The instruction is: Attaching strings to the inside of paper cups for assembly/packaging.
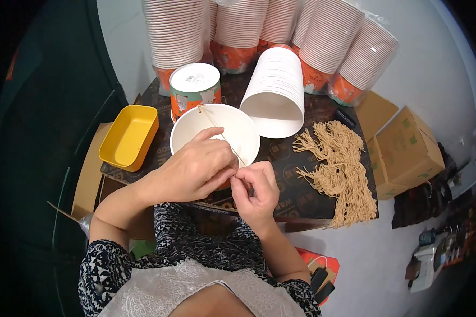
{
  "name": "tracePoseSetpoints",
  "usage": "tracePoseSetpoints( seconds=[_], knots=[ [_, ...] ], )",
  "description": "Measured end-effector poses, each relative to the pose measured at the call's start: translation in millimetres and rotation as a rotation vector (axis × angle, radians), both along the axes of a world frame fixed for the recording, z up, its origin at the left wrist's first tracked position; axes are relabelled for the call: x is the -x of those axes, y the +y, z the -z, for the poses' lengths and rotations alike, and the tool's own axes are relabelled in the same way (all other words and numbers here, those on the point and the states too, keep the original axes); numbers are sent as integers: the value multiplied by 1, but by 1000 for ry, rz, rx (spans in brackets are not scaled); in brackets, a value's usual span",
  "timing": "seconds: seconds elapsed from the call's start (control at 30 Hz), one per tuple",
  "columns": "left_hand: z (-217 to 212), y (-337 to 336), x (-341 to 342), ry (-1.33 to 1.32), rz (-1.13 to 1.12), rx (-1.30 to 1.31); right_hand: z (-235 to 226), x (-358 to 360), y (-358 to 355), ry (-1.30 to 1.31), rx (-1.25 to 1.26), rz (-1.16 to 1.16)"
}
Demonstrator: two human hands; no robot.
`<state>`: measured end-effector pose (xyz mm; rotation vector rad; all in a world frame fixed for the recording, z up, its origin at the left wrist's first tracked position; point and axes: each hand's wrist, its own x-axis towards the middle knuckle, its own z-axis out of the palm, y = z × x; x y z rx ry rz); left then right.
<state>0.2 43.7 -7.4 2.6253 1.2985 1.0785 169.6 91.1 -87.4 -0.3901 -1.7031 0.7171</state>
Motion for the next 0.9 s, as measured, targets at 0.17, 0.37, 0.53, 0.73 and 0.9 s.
tracePoseSetpoints(
  seconds=[0.17, 0.37, 0.53, 0.73, 0.9],
  knots=[
    [-1, 3, -3, -68, -33, 37, 1, -3, 5, 45, 96, -121],
    [1, -1, 0, -9, -23, 77, 7, -3, 4, 111, 360, -196],
    [-1, -6, -8, 96, -93, -49, 6, -1, 5, 146, 403, -198],
    [7, -4, -6, 110, -101, -124, 8, 3, 5, 158, 408, -199],
    [7, -8, -7, 108, -66, -105, 20, 2, 26, 122, 324, -42]
  ],
)
